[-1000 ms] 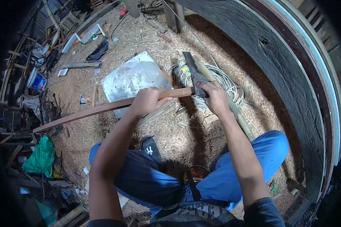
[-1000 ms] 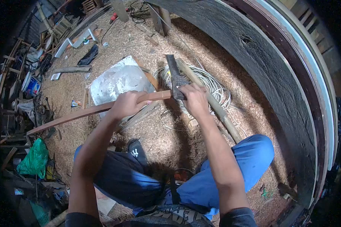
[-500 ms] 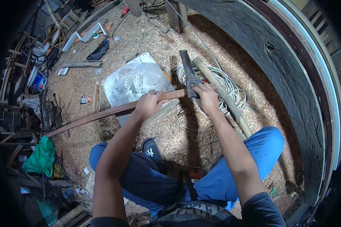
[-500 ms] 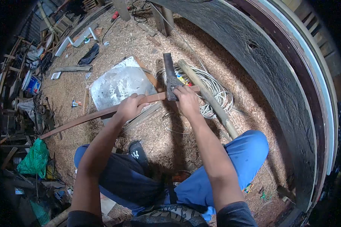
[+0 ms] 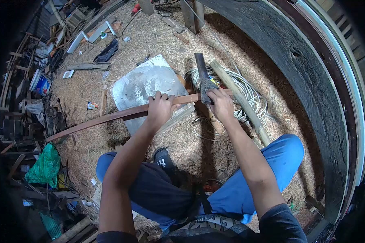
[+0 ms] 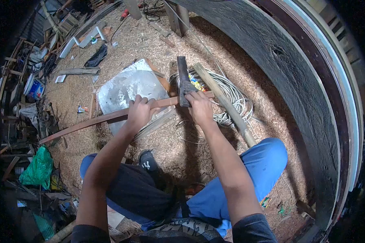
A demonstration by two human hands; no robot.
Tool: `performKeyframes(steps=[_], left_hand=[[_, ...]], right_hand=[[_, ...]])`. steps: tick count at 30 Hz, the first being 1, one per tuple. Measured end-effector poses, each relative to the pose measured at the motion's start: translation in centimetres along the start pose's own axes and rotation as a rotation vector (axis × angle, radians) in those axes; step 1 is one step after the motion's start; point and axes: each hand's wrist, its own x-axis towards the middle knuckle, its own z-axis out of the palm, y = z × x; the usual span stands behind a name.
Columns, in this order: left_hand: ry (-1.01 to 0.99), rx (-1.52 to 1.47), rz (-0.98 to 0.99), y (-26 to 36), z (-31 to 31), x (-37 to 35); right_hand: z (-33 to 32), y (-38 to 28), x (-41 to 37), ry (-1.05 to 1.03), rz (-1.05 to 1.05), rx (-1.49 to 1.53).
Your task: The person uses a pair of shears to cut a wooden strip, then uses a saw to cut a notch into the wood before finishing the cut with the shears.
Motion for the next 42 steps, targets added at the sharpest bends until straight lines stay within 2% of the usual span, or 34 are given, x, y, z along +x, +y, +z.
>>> performKeyframes(steps=[3,7,9,12,15,18,20,21,23,25,27,28,29,33,35,42], left_hand=[[-0.008,-0.143,0.001,-0.1,0.3,0.2],[0.043,-0.123,0.044,-0.1,1.5,0.1],[0.114,-0.328,0.028,0.1,1.8,-0.1],[0.102,-0.41,-0.055,0.5,2.1,-0.5],[0.09,-0.382,-0.075,0.6,2.6,-0.5],[0.085,-0.396,-0.09,0.5,2.8,-0.4],[0.072,-0.396,-0.101,0.6,2.6,-0.4],[0.055,-0.397,-0.112,0.7,2.6,-0.3],[0.055,-0.401,-0.121,0.9,2.7,-0.2],[0.054,-0.406,-0.132,1.0,2.6,0.1],[0.03,-0.409,-0.15,1.4,2.7,0.6],[0.036,-0.415,-0.156,1.5,2.8,0.8],[0.025,-0.412,-0.169,1.7,2.9,1.1],[0.006,-0.399,-0.18,2.0,2.9,1.7],[0.001,-0.403,-0.188,2.2,2.8,1.9],[-0.015,-0.365,-0.176,2.1,3.2,1.9]], right_hand=[[0.5,0.2,-0.3,0.035,-0.007,0.005],[0.9,0.2,-0.9,0.034,-0.011,0.011],[1.0,0.3,-1.1,0.032,-0.008,0.01],[1.0,0.5,-1.4,0.012,0.009,0.028],[0.8,0.3,-1.6,0.078,0.017,0.035],[0.2,0.1,-2.1,0.177,0.095,0.163],[0.3,0.2,-2.6,0.207,0.373,0.468],[0.1,0.3,-2.9,0.207,0.37,0.465],[-0.2,0.2,-3.6,0.187,0.572,0.615],[-1.3,-0.6,-4.6,0.199,0.55,0.621],[-2.1,-1.3,-5.6,0.308,0.605,0.771],[-1.5,-0.7,-6.2,0.318,0.589,0.919],[-1.5,-0.5,-6.9,0.326,0.584,0.931],[-2.5,-1.6,-9.8,0.22,0.681,0.958],[-2.1,-2.5,-11.1,0.334,0.723,1.131],[-0.8,-5.6,-14.5,0.444,0.686,1.404]])
